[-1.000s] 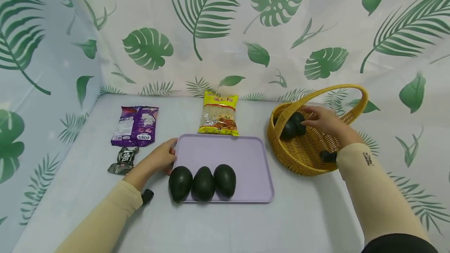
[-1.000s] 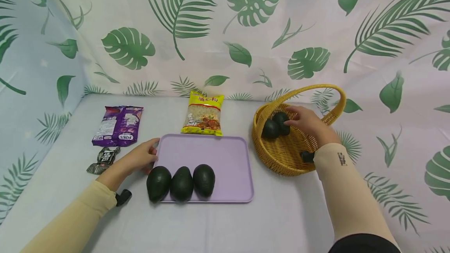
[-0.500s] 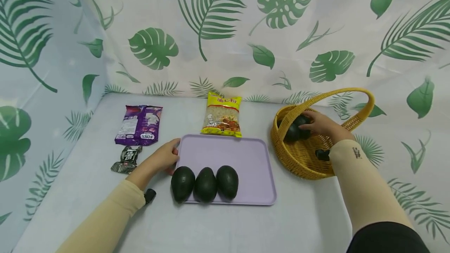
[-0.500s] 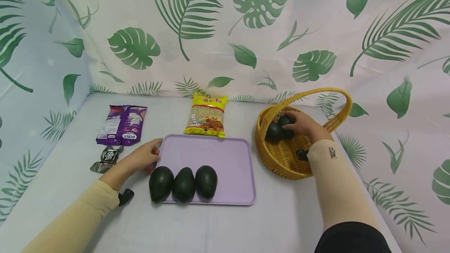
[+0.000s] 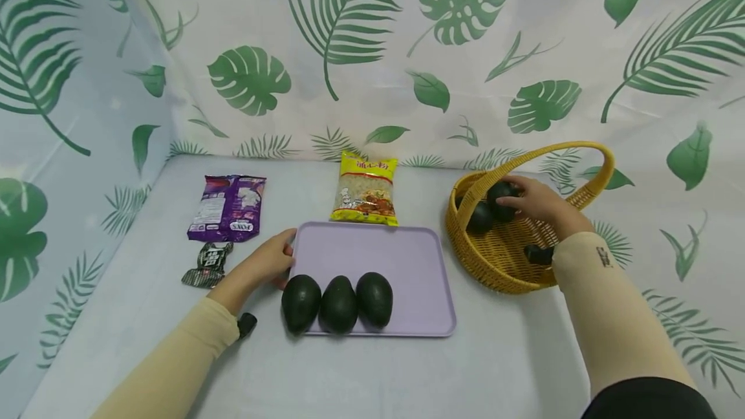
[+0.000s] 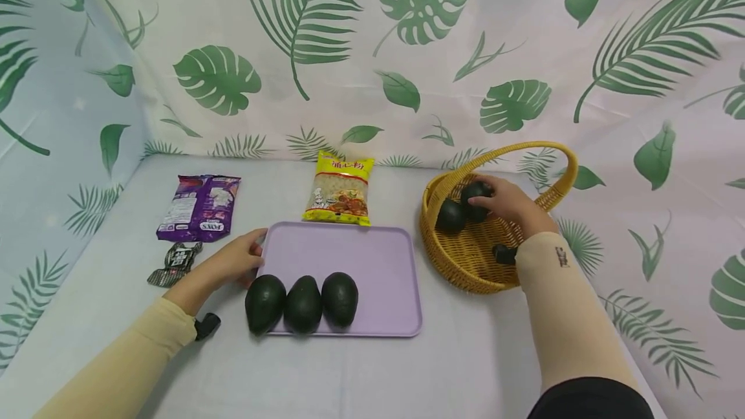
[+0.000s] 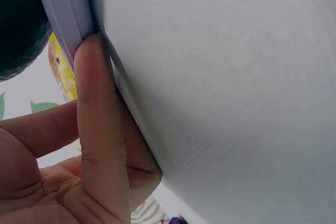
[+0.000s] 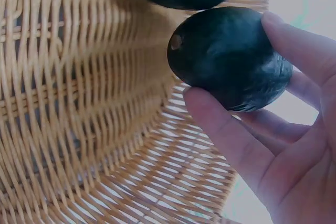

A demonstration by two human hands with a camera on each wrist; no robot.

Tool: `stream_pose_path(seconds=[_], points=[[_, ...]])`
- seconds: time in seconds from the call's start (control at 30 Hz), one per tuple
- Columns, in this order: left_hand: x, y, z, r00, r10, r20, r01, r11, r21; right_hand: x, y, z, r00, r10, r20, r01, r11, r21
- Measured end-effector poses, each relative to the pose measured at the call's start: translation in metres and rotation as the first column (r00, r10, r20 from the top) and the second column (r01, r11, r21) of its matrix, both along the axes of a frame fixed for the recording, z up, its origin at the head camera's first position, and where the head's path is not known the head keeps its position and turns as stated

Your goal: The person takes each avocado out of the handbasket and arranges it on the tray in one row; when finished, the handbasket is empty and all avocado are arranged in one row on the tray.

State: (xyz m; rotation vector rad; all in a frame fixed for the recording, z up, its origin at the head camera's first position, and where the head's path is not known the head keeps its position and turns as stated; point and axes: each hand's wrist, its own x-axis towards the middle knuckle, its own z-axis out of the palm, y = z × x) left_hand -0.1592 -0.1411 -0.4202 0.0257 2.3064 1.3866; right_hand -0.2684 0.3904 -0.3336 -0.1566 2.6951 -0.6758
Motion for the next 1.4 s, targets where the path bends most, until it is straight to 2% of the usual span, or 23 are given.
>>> stream_pose_path(seconds=[0.2, 0.5, 0.7, 0.9, 1.03, 1.17, 1.27, 1.4], points=[[0.001, 0.001, 0.000, 1.000, -0.002, 0.000, 0.002, 1.000, -0.004, 0.020, -0.006, 0.017, 1.000, -0.016, -0.011, 0.016, 1.000, -0.014], [0.002, 0.000, 0.000, 1.000, -0.007, -0.012, 0.007, 1.000, -0.026, 0.057, -0.017, 0.030, 0.999, -0.031, -0.031, 0.029, 0.999, -0.041], [0.003, -0.001, 0.000, 1.000, -0.010, -0.004, 0.010, 1.000, -0.013, 0.088, -0.028, 0.041, 0.996, -0.027, -0.090, 0.024, 0.999, -0.033], [0.002, 0.000, -0.001, 1.000, -0.014, -0.012, 0.014, 1.000, -0.004, 0.121, -0.038, 0.048, 0.991, -0.048, -0.128, 0.038, 0.996, -0.081], [0.002, 0.000, 0.001, 1.000, -0.018, -0.013, 0.018, 1.000, -0.016, 0.141, -0.049, 0.045, 0.981, -0.040, -0.191, 0.015, 0.991, -0.130], [0.002, 0.000, 0.002, 1.000, -0.018, -0.005, 0.018, 0.999, -0.027, 0.157, -0.069, 0.038, 0.969, -0.009, -0.248, -0.047, 0.974, -0.220], [0.001, 0.000, 0.002, 1.000, -0.024, -0.007, 0.024, 0.999, -0.033, 0.167, -0.087, 0.028, 0.968, 0.005, -0.250, -0.078, 0.956, -0.283], [0.000, 0.000, 0.001, 1.000, -0.030, -0.011, 0.029, 0.999, -0.042, 0.173, -0.110, 0.005, 0.975, 0.045, -0.216, -0.123, 0.924, -0.362]])
